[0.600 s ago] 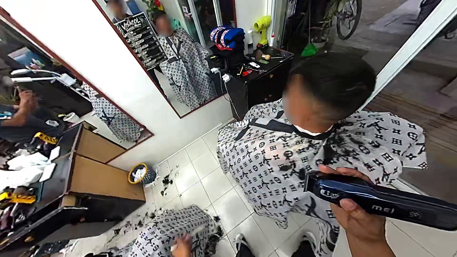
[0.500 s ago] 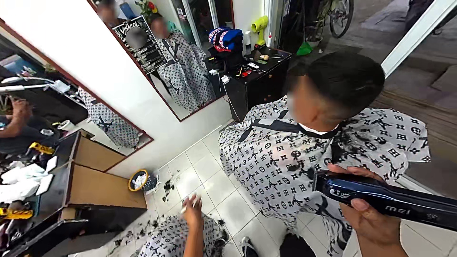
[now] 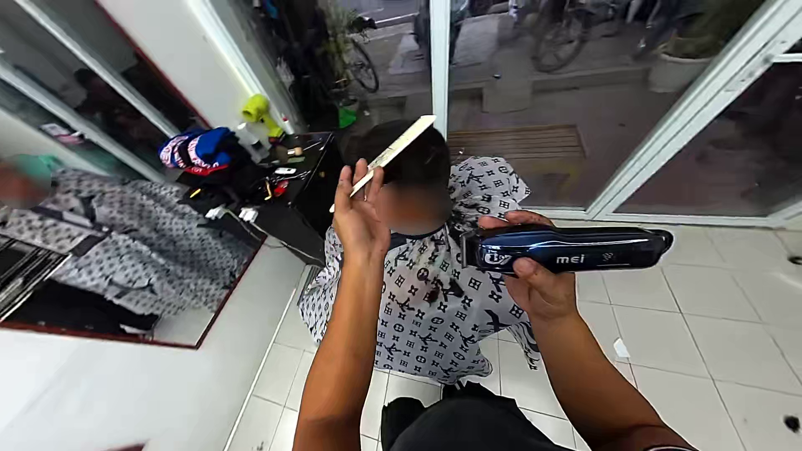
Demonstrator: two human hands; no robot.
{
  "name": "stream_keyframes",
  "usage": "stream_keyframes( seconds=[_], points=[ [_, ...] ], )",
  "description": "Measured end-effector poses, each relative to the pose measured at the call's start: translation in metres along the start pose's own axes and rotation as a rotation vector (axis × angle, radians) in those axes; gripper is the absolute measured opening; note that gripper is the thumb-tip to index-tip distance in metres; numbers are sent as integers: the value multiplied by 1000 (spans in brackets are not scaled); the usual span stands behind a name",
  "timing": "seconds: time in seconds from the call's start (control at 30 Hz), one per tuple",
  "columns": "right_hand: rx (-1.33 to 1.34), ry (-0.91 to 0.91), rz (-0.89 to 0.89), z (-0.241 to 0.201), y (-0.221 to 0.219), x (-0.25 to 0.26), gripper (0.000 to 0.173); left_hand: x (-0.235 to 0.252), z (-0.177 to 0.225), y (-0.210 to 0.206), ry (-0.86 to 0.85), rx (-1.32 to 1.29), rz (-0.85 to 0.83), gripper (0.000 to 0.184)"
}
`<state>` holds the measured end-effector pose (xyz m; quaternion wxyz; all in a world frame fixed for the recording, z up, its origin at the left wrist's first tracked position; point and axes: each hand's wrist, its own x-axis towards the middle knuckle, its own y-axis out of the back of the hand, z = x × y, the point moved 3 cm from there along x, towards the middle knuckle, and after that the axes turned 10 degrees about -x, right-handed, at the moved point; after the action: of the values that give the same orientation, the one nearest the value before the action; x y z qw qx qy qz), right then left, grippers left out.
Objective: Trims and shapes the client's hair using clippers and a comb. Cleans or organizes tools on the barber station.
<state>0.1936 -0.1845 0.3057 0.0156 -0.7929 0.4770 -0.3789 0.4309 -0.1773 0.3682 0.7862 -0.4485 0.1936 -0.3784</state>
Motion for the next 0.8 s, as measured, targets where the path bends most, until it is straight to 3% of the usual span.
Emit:
stream_keyframes(
  seconds=[0.13,0.3,0.37,0.47,0.6,0.7,0.8],
  points=[
    [-106,39,67,-5,5,6,54,35,-6,6,117,31,7,24],
    [-246,50,267,-9,20,-12,55,109,44,74,-14,59,53,26],
    [-267,45,361,-7,17,-19,53,136,63,80,-62,70,69,20],
    [-277,34,498,3,-8,-23,53,160,70,41,32,193,-177,28],
    [-251,82,555,26,-62,-16,55,161,37,-44,337,506,-659,39],
    [-249,105,567,37,-99,-13,56,166,13,-75,528,687,-750,42],
    [-418,120,573,33,-114,-24,58,186,21,-62,632,804,-725,41]
  ],
)
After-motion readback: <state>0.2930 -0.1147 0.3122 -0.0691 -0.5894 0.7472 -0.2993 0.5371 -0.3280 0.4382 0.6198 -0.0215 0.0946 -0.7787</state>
